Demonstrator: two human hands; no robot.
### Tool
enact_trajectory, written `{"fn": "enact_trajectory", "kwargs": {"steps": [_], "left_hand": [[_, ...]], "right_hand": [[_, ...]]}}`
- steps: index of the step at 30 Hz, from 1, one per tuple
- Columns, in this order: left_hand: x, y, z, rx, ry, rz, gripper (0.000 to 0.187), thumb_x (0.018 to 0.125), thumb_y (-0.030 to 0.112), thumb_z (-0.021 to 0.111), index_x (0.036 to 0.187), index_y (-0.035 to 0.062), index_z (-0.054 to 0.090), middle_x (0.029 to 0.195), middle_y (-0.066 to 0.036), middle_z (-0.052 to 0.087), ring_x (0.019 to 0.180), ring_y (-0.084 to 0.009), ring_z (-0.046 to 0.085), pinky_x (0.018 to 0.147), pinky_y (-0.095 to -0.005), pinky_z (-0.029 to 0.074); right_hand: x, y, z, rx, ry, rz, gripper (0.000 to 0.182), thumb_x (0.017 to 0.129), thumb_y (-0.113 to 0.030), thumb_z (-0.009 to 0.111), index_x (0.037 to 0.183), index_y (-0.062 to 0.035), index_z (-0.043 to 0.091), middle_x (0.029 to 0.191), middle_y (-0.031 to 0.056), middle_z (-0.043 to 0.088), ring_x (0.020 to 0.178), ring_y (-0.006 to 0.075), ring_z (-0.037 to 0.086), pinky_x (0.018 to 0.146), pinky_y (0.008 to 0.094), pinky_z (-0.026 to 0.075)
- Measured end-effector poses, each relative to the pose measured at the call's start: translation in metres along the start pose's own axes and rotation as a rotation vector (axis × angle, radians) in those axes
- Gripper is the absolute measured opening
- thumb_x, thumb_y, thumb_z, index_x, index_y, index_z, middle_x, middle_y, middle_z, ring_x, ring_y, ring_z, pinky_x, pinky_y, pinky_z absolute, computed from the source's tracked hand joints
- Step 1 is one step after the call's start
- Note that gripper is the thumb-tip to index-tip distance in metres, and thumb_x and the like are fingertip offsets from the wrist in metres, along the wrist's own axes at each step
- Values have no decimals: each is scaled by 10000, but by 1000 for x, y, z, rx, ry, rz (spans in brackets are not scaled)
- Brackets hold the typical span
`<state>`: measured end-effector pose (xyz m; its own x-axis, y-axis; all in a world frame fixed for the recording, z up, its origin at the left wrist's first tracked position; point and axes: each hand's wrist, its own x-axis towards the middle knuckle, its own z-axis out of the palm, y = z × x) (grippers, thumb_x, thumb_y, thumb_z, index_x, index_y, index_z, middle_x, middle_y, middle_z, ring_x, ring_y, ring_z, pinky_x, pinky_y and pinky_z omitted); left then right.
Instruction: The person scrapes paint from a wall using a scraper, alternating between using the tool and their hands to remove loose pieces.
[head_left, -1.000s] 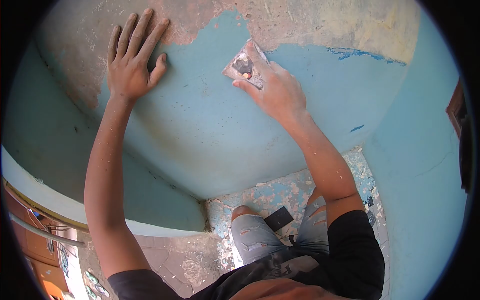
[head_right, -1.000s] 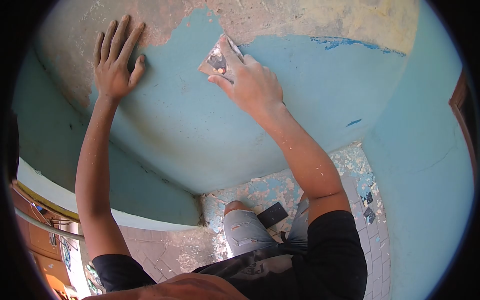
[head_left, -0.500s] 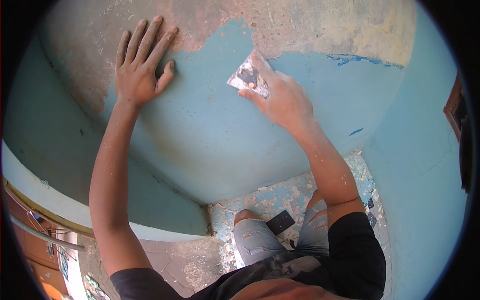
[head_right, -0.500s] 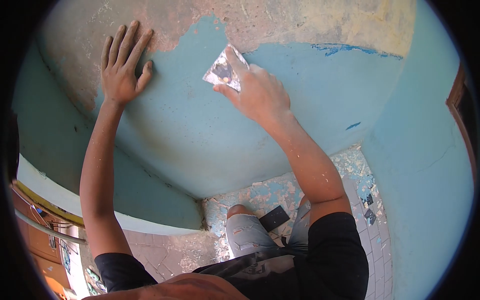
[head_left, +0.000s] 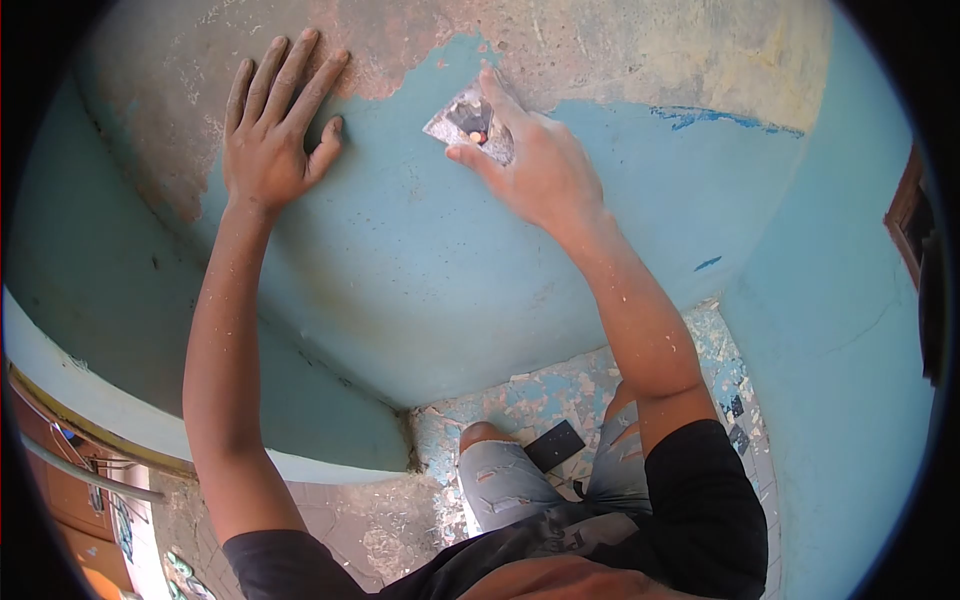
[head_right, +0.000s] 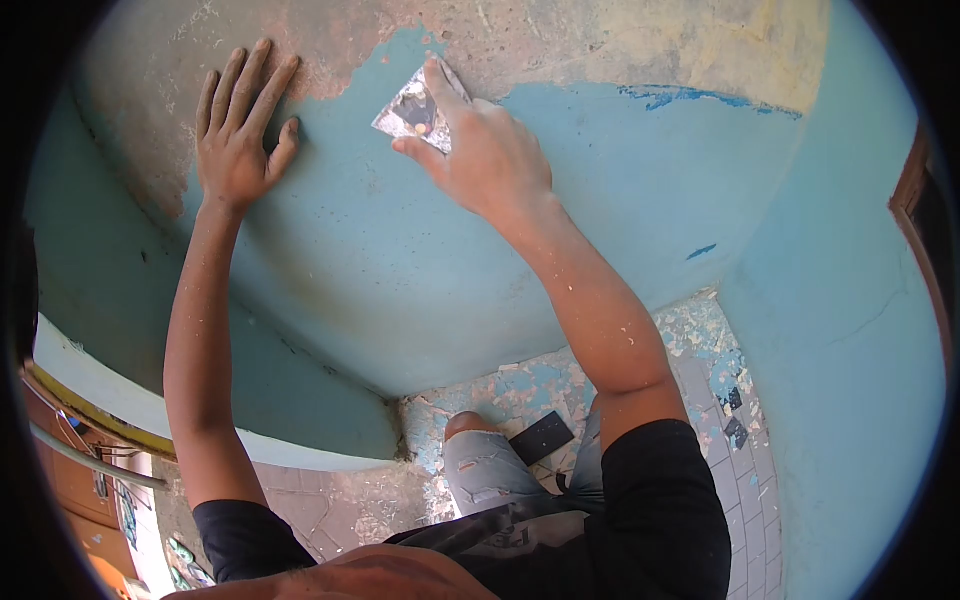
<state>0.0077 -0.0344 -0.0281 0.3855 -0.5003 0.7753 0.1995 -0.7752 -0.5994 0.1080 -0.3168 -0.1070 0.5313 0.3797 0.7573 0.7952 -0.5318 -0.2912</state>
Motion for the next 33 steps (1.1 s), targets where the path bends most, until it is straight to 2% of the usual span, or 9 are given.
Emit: {"fn": "enact_trajectory", "kwargs": {"steps": [4,6,7,10,16,18,25,27,33], "left_hand": [[2,-3,0,-22,19,5,636,944,398,609,1574,368,535,1687,6,439,1572,-231,365,1331,-455,224],[0,-2,-1,-17,19,-5,635,943,399,609,1574,368,536,1683,5,444,1570,-232,369,1331,-457,225],[1,-1,0,-10,20,-10,635,943,400,608,1573,369,537,1680,3,449,1567,-234,373,1330,-458,226],[1,-3,2,-17,38,8,634,940,395,608,1570,370,540,1679,4,451,1563,-234,379,1329,-458,229],[1,0,0,-15,23,-15,628,944,391,610,1568,372,542,1681,3,447,1563,-239,380,1328,-463,231],[4,-3,1,-11,36,-11,623,949,393,607,1568,372,542,1681,4,447,1564,-237,378,1328,-463,232],[0,-1,-1,0,16,-4,611,959,385,602,1567,366,545,1682,7,446,1559,-234,387,1325,-458,243],[0,-3,1,-3,36,-3,613,955,382,607,1564,364,549,1678,8,452,1557,-234,391,1323,-458,248],[-1,-2,-1,-30,42,14,621,934,372,631,1552,349,569,1660,10,480,1547,-235,410,1316,-462,261]], "right_hand": [[-13,2,-9,31,-63,22,869,983,-560,698,1663,-145,351,1082,223,743,1020,419,742,849,519,605],[-23,2,-4,-50,-105,51,886,958,-576,724,1638,-110,402,1237,233,741,1138,425,716,950,491,578],[-14,-2,-8,-58,-100,41,886,958,-576,724,1638,-110,402,1237,233,741,1138,425,716,950,491,578],[4,-13,-17,31,-118,111,879,956,-567,730,1637,-114,408,1216,242,744,1140,421,714,938,498,578],[-25,6,0,-99,-138,43,880,958,-556,732,1646,-122,396,1182,245,747,1086,454,719,903,518,580],[-18,4,4,-29,-101,35,867,978,-571,699,1665,-166,359,1065,234,737,994,405,748,803,513,607],[-30,4,9,-45,-149,79,861,998,-576,674,1672,-156,342,1037,235,738,979,405,751,783,499,615],[-24,9,18,19,-37,-1,854,1001,-573,670,1668,-148,348,1017,220,737,973,398,755,790,502,620],[-27,3,-1,-57,-109,35,862,1001,-573,670,1662,-123,350,1043,231,742,987,408,750,790,510,620]]}}
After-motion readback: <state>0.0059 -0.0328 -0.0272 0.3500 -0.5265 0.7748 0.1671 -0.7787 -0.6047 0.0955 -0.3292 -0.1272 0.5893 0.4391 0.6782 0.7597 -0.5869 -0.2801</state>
